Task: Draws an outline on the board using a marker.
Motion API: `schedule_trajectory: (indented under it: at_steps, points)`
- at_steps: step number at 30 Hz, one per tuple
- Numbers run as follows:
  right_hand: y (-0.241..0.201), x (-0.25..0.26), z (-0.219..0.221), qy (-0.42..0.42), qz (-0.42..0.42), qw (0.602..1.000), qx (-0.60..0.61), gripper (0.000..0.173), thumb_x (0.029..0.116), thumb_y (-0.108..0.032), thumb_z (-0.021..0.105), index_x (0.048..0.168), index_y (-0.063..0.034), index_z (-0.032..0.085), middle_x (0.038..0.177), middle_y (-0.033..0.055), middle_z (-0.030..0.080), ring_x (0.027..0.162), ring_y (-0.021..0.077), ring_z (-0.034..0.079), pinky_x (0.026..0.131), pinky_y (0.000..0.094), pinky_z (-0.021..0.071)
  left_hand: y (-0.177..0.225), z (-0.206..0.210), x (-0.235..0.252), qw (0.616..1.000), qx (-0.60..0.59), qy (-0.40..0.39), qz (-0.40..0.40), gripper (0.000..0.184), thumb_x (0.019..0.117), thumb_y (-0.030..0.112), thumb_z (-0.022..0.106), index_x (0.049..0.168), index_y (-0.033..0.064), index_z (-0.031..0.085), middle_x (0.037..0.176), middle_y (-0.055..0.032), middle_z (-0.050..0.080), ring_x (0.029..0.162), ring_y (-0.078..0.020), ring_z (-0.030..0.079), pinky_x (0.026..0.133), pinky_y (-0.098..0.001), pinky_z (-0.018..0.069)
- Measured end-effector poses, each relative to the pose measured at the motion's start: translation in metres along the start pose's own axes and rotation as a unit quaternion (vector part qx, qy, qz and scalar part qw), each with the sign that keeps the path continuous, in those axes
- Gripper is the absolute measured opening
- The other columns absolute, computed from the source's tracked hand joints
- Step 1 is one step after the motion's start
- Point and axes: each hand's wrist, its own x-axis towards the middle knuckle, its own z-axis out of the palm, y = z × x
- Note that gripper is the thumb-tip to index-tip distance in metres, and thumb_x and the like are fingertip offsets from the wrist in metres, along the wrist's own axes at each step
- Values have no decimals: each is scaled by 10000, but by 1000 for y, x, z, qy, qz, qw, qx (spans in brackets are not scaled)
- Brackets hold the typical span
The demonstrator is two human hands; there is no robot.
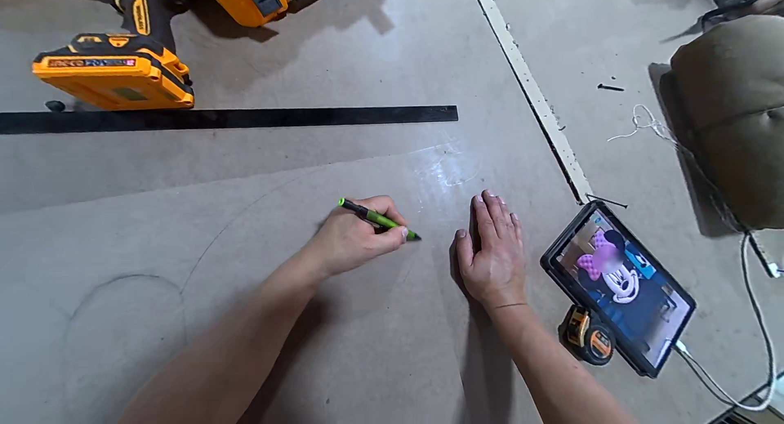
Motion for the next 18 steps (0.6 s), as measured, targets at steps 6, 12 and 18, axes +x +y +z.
schedule_trajectory:
  at_steps: [6, 12, 18]
  points:
    - [2, 1, 1, -11, -6, 1000, 1, 616, 1034, -448, 344, 1565, -157, 455, 1663, 28, 376, 1560, 202, 298, 1281, 512, 221, 0, -23, -4, 979, 36, -195, 40, 34, 831, 207, 711, 834, 181, 731, 685, 66, 674, 574, -28, 613, 463, -216, 486]
    - [3, 1, 1, -16, -7, 1000, -6, 623, 1039, -446, 339, 1582, -154, 427, 1674, 20, 355, 1566, 193, 283, 1286, 504, 210, -3, -18, -1, 979, 55, -185, 69, 18, 844, 182, 717, 831, 178, 727, 669, 81, 663, 551, -7, 593, 446, -198, 469]
    - [3, 2, 1, -19, -8, 1000, -2, 625, 1039, -441, 341, 1589, -154, 416, 1679, 25, 344, 1571, 187, 268, 1288, 505, 201, -3, -19, 2, 976, 53, -202, 67, 25, 852, 190, 719, 844, 180, 740, 668, 84, 663, 557, -7, 597, 456, -199, 478]
